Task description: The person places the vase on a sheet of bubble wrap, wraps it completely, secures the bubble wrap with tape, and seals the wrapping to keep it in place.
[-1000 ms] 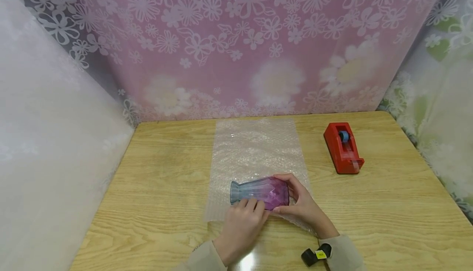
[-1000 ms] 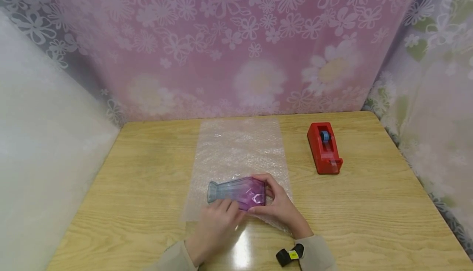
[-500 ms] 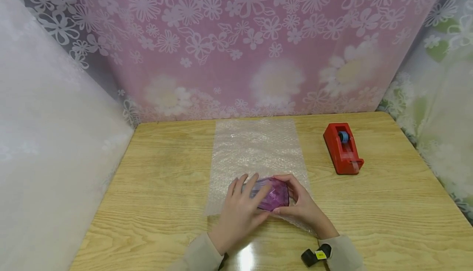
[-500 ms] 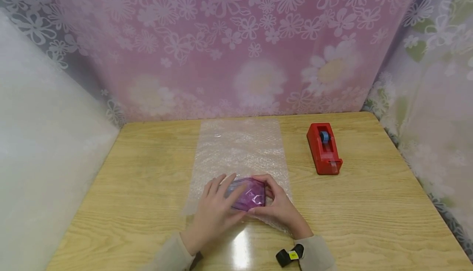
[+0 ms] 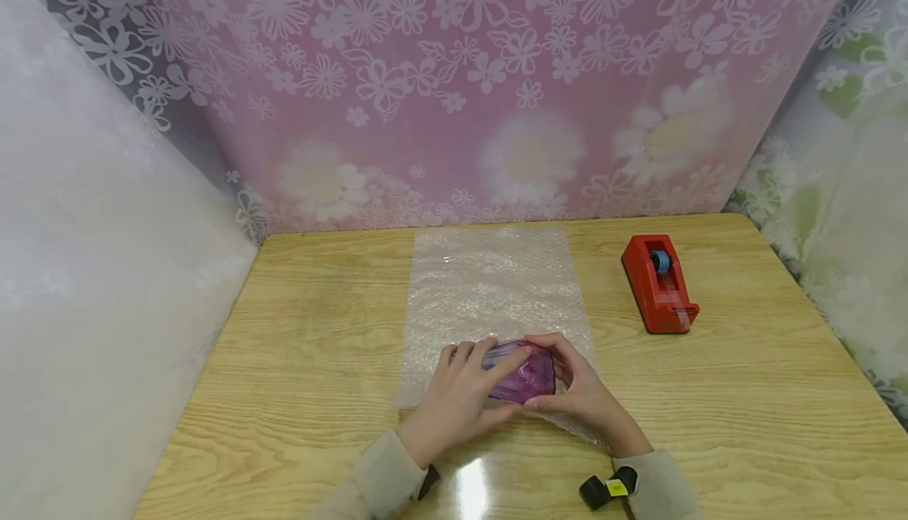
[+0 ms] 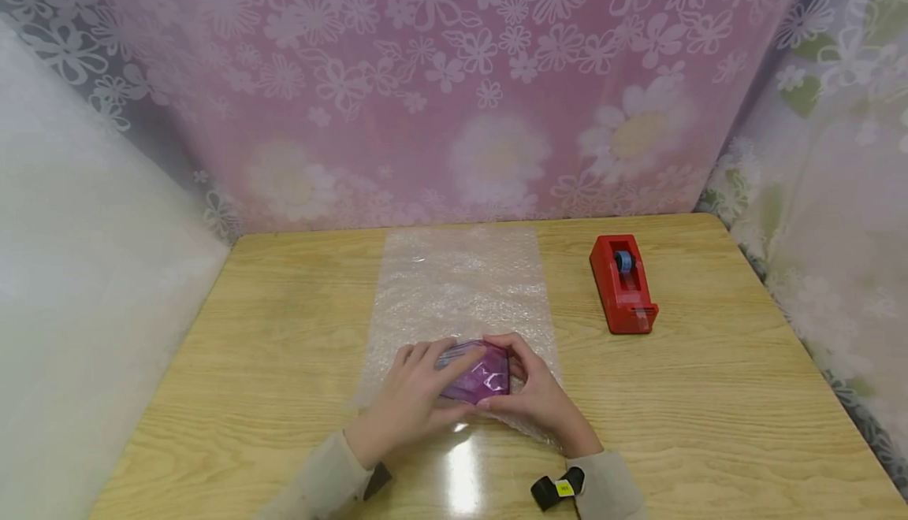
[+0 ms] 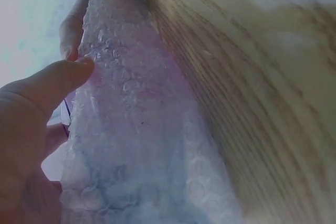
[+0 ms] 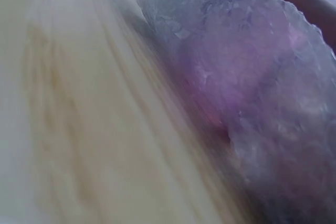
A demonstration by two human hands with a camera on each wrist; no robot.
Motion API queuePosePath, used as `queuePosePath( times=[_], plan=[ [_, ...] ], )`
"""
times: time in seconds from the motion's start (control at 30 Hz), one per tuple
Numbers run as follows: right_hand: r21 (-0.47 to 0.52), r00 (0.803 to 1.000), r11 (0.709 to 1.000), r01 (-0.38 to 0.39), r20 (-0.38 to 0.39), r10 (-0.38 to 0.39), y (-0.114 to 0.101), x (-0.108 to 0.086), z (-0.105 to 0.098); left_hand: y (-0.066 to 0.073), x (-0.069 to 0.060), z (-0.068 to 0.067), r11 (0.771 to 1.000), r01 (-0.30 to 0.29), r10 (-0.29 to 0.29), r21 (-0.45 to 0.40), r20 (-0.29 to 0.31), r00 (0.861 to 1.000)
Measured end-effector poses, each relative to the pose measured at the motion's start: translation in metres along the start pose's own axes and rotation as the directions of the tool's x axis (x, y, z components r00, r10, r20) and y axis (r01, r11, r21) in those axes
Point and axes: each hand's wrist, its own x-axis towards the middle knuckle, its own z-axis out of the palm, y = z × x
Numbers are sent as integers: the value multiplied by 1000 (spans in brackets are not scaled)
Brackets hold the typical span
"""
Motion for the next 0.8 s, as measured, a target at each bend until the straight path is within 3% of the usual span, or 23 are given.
queuePosePath(
  times=[0.2,0.37,0.47,0.7,0.8],
  plan=[
    [-14,1000,999,-28,-4,28,-6,0,-1,0,2,-3,1000,8,-8,-24,25,1000],
    [-154,999,988,8,-41,-15,-12,1,-1,0,3,-5,999,15,-13,-36,38,999],
    [-261,997,964,48,-40,-61,-15,2,0,-1,4,-5,999,18,-17,-34,38,999],
    [-392,985,904,168,24,-172,-23,1,2,-4,6,-7,999,26,-23,-38,77,997],
    [-470,977,859,202,38,-209,-28,-1,3,-5,8,-7,999,26,-23,-29,100,995]
  ],
)
